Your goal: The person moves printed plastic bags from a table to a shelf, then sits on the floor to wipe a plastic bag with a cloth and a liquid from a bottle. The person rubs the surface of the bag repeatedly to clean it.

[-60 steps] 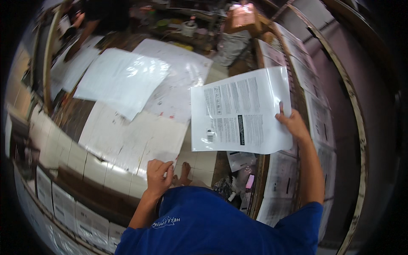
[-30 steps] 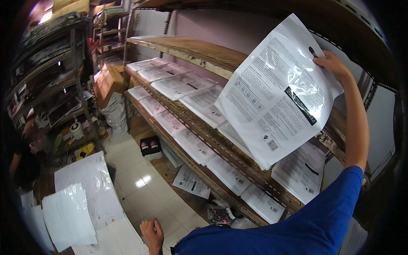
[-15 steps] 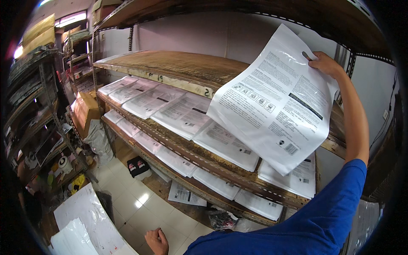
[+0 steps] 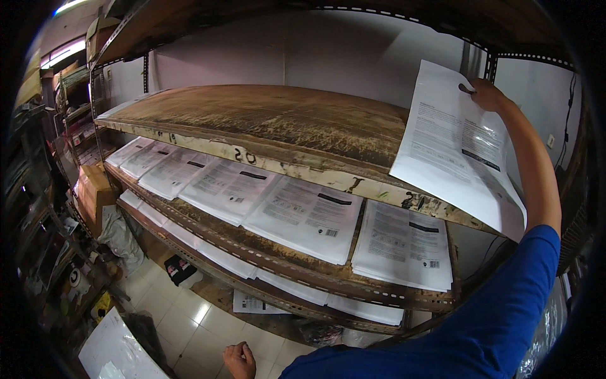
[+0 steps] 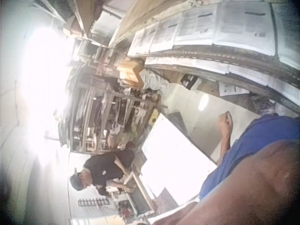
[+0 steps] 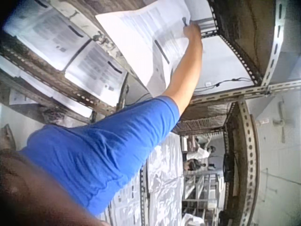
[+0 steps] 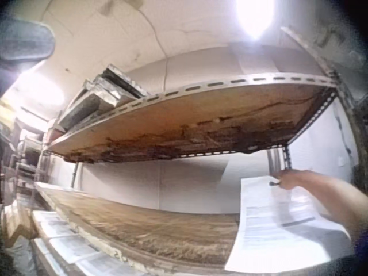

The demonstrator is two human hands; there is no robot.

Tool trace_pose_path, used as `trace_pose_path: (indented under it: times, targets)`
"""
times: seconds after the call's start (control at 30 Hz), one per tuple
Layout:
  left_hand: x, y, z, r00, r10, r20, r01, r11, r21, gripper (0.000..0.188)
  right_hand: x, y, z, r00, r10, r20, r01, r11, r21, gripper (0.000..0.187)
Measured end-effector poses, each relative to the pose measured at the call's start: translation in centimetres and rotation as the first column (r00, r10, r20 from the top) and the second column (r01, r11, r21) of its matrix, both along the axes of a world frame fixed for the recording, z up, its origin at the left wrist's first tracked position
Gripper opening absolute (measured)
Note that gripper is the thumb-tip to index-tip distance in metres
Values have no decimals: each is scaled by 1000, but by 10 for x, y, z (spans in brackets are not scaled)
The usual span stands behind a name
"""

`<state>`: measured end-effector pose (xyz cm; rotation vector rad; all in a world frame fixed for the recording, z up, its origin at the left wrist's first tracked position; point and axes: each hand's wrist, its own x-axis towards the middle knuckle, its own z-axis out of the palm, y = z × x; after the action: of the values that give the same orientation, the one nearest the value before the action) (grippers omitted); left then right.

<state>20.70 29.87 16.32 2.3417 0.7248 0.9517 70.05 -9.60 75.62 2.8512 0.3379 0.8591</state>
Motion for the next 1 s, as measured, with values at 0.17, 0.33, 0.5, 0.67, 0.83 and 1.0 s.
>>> trace_pose_path:
  times: [0.17,0.33,0.5,0.67,0.83,1.0]
  targets:
    - [25,-10,-4,998,-67,-20,67,998,-8,11,35,-9,-3,1000,9,-25,-10,999,-51,40]
    - [42,-22,-13,995,-79,-57,76,995,-58,11,74,-1,-14,995,104,-6,-104,992,-65,35]
    - [59,-35,-10,992,-100,-76,92,991,-98,10,105,5,-22,998,-1,-61,-12,977,-213,42]
    - [63,-39,-13,994,-107,6,108,991,-84,9,99,9,-22,994,-56,93,82,946,-313,58]
    - [67,-34,-13,987,-160,-20,159,986,-55,9,17,70,1,997,19,80,5,958,-287,58]
    - [72,-28,-12,985,-161,-57,157,985,-70,8,-51,149,5,880,434,192,-342,861,-376,54]
